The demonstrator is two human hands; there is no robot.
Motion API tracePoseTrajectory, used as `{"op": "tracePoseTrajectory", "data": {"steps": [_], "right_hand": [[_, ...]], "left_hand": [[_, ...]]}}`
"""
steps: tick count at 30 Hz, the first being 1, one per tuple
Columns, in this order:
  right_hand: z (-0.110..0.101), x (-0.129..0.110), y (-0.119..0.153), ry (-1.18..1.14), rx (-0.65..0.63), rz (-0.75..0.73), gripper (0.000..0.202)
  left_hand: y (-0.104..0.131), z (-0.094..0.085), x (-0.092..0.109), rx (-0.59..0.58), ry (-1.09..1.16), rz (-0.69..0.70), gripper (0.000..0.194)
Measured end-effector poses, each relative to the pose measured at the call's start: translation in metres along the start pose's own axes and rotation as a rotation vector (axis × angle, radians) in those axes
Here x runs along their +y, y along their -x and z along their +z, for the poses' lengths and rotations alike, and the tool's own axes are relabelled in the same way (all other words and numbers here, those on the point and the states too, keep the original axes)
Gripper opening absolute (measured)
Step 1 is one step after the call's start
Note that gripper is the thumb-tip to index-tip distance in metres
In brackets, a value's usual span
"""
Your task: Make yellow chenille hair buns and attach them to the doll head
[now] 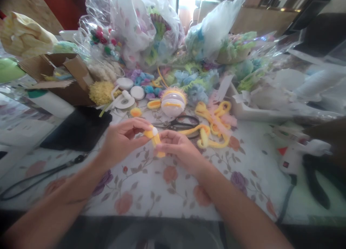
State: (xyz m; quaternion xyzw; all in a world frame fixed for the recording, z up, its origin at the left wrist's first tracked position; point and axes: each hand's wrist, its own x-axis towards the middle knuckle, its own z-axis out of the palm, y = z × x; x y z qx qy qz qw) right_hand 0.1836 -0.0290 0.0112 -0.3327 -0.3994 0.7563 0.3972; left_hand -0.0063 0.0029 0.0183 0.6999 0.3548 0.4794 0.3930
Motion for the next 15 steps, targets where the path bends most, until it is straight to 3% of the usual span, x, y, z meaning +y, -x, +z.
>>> {"op": "tracePoseTrajectory", "data": {"steps": [10, 15], "right_hand": [[-0.0024, 0.0031, -0.0015, 0.014, 0.019, 0.006, 0.02], [-0.0029, 0.0029, -0.0019, 0.032, 0.029, 0.009, 0.018]], "left_hand": [[0.0028, 0.002, -0.0009, 0.02, -0.196, 0.146, 0.014], [0.0029, 0.0022, -0.0034, 0.013, -0.281, 0.292, 0.016]]}}
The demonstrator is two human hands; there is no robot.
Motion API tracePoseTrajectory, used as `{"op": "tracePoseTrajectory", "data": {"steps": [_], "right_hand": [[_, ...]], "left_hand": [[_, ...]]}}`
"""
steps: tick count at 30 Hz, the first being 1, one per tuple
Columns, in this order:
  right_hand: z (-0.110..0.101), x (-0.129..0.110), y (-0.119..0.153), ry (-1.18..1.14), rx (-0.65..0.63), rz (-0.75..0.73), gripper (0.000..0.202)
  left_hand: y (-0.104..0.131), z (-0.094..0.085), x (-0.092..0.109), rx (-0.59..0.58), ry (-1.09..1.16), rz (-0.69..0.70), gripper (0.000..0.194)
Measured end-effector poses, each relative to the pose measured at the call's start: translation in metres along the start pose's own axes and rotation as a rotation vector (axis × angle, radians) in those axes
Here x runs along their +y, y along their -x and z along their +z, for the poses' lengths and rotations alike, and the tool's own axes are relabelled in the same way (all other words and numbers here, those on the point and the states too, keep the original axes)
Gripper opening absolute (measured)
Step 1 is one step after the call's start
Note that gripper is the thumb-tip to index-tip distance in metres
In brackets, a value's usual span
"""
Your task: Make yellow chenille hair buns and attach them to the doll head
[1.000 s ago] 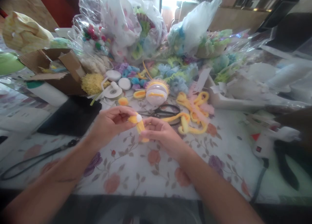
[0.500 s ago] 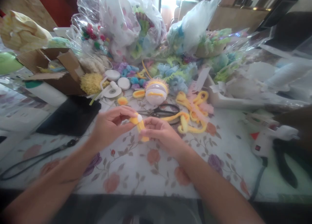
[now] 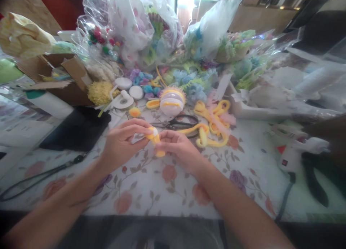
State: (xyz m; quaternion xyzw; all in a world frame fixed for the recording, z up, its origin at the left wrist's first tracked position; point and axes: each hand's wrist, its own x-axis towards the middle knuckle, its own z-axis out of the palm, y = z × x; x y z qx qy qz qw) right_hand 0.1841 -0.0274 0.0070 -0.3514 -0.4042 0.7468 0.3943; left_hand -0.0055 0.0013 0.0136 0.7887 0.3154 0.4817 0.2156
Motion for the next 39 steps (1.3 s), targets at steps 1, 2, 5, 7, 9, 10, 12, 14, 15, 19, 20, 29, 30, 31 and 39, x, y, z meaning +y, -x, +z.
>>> {"op": "tracePoseTrajectory", "data": {"steps": [1, 2, 5, 7, 9, 10, 12, 14, 15, 19, 20, 29, 30, 31, 39], "right_hand": [[0.0, 0.0, 0.0, 0.003, -0.001, 0.003, 0.017], [0.0, 0.0, 0.0, 0.006, 0.0, 0.007, 0.017], [-0.002, 0.0, 0.0, 0.016, 0.013, 0.014, 0.017], [-0.002, 0.0, 0.0, 0.024, 0.019, 0.016, 0.018], [-0.002, 0.0, 0.0, 0.028, 0.02, 0.017, 0.018], [-0.002, 0.0, 0.0, 0.028, 0.021, 0.018, 0.018], [-0.002, 0.0, 0.0, 0.028, 0.022, 0.019, 0.018], [-0.002, -0.001, 0.0, 0.026, 0.023, 0.023, 0.017], [-0.002, -0.001, 0.0, 0.025, 0.024, 0.027, 0.016], [-0.002, -0.002, 0.0, 0.02, 0.029, 0.041, 0.015], [-0.002, -0.002, 0.0, 0.015, 0.031, 0.042, 0.015], [-0.002, -0.001, -0.001, 0.064, 0.098, 0.001, 0.015], [-0.002, 0.0, -0.001, 0.079, 0.113, -0.013, 0.015], [-0.002, 0.0, -0.001, 0.094, 0.126, -0.027, 0.016], [0.0, 0.002, 0.0, 0.182, 0.141, -0.057, 0.02]], "left_hand": [[0.0, 0.0, 0.0, 0.003, -0.006, 0.031, 0.015], [0.0, 0.0, -0.001, 0.002, -0.012, 0.057, 0.015], [0.0, 0.001, -0.001, -0.008, -0.052, 0.11, 0.014], [0.0, 0.001, -0.002, -0.012, -0.085, 0.142, 0.014], [0.0, 0.002, -0.002, -0.009, -0.107, 0.18, 0.015], [0.001, 0.002, -0.003, -0.009, -0.113, 0.196, 0.016], [0.001, 0.002, -0.004, -0.007, -0.123, 0.217, 0.016], [0.001, 0.003, -0.004, -0.004, -0.132, 0.231, 0.015], [0.001, 0.003, -0.004, -0.002, -0.137, 0.239, 0.015], [0.002, 0.004, -0.003, -0.001, -0.17, 0.284, 0.015], [0.002, 0.004, -0.003, -0.001, -0.18, 0.291, 0.015], [0.002, 0.006, -0.005, -0.026, -0.133, 0.218, 0.019], [0.002, 0.007, -0.004, -0.031, -0.114, 0.191, 0.019], [0.002, 0.007, -0.003, -0.035, -0.094, 0.163, 0.018], [0.005, 0.011, 0.0, -0.013, 0.065, -0.112, 0.006]]}}
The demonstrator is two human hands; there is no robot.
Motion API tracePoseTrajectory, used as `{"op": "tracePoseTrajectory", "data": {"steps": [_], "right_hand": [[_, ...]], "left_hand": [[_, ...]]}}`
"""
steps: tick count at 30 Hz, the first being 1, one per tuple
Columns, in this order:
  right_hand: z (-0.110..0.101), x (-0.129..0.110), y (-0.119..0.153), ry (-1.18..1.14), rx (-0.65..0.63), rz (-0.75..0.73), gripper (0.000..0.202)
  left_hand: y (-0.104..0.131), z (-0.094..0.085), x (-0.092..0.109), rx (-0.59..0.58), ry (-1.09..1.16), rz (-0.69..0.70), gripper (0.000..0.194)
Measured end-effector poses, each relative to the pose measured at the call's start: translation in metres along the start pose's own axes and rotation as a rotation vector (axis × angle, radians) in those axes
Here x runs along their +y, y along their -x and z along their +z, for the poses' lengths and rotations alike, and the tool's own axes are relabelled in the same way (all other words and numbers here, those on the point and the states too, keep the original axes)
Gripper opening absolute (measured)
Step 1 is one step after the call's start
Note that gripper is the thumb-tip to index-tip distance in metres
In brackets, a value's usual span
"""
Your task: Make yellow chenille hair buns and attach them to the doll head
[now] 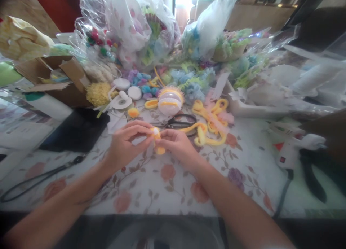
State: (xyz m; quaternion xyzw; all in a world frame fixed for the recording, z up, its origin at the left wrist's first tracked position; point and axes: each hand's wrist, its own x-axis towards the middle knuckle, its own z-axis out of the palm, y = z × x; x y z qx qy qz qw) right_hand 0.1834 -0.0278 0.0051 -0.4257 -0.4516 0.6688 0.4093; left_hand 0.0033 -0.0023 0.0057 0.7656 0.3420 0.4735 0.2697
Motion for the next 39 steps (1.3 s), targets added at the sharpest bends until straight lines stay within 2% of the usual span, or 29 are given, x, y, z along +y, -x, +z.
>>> {"op": "tracePoseTrajectory", "data": {"steps": [5, 12, 18, 31, 39], "right_hand": [[0.0013, -0.0015, 0.0003, 0.07, 0.005, -0.033, 0.019], [0.0042, -0.0023, 0.0004, 0.149, 0.044, -0.06, 0.017], [0.0037, -0.0002, -0.0008, 0.181, 0.099, -0.096, 0.016], [0.0009, 0.0014, 0.0004, 0.04, 0.032, -0.052, 0.012], [-0.0011, 0.0022, -0.0003, 0.031, 0.023, -0.024, 0.015]], "left_hand": [[0.0004, 0.0015, -0.0027, 0.029, -0.021, 0.0, 0.005], [-0.0011, 0.0003, -0.0034, 0.105, -0.126, 0.125, 0.012], [-0.0009, 0.0019, -0.0025, 0.112, -0.154, 0.177, 0.013], [0.0003, 0.0032, -0.0013, 0.107, -0.182, 0.254, 0.015], [0.0027, 0.0043, -0.0026, 0.091, -0.276, 0.394, 0.017]]}}
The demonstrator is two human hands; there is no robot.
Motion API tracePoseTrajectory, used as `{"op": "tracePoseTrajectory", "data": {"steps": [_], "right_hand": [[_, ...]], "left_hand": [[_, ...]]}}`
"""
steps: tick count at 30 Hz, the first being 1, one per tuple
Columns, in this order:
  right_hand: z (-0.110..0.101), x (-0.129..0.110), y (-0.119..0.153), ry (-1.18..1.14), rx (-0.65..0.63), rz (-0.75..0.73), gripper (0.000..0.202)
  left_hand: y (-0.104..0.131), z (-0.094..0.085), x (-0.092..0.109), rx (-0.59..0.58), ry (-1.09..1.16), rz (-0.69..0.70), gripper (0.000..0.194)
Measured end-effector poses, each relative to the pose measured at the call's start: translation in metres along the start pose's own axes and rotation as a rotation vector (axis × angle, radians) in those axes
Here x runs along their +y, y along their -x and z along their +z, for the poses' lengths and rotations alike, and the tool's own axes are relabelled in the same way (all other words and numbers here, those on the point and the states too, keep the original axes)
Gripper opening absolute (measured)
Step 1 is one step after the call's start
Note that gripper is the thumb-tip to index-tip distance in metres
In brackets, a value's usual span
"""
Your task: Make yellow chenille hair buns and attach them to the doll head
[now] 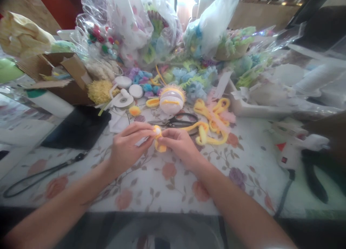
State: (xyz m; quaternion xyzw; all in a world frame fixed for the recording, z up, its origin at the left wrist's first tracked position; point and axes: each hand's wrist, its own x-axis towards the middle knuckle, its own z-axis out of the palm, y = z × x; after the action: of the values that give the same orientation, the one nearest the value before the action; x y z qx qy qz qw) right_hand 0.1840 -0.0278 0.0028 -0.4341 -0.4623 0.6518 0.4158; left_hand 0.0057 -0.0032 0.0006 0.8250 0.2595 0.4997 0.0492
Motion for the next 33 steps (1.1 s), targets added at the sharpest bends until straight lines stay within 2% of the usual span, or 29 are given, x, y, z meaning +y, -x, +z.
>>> {"op": "tracePoseTrajectory", "data": {"steps": [9, 16, 19, 22, 24, 26, 29, 33], "right_hand": [[0.0, 0.0, 0.0, -0.01, -0.019, -0.037, 0.013], [0.003, -0.001, 0.0, 0.126, 0.042, -0.13, 0.018], [0.004, 0.0, -0.001, 0.21, 0.1, -0.167, 0.019], [0.003, 0.002, -0.003, 0.314, 0.142, -0.188, 0.019], [0.002, 0.002, -0.004, 0.356, 0.156, -0.189, 0.018], [0.002, 0.002, -0.004, 0.374, 0.158, -0.188, 0.018], [0.003, 0.002, -0.003, 0.404, 0.151, -0.188, 0.019], [0.004, 0.002, -0.003, 0.445, 0.143, -0.191, 0.018]], "left_hand": [[0.005, 0.0, 0.002, -0.023, -0.057, 0.058, 0.019], [0.002, 0.001, 0.002, 0.022, -0.016, 0.033, 0.021], [-0.001, 0.001, 0.006, 0.026, 0.095, -0.089, 0.016], [-0.001, 0.001, 0.008, 0.034, 0.261, -0.342, 0.011], [-0.001, 0.001, 0.006, 0.039, 0.328, -0.479, 0.02], [-0.001, 0.0, 0.002, 0.014, 0.362, -0.545, 0.033], [-0.003, -0.002, -0.002, -0.096, 0.457, -0.62, 0.047], [-0.006, -0.006, -0.002, -0.22, 0.591, -0.655, 0.045]]}}
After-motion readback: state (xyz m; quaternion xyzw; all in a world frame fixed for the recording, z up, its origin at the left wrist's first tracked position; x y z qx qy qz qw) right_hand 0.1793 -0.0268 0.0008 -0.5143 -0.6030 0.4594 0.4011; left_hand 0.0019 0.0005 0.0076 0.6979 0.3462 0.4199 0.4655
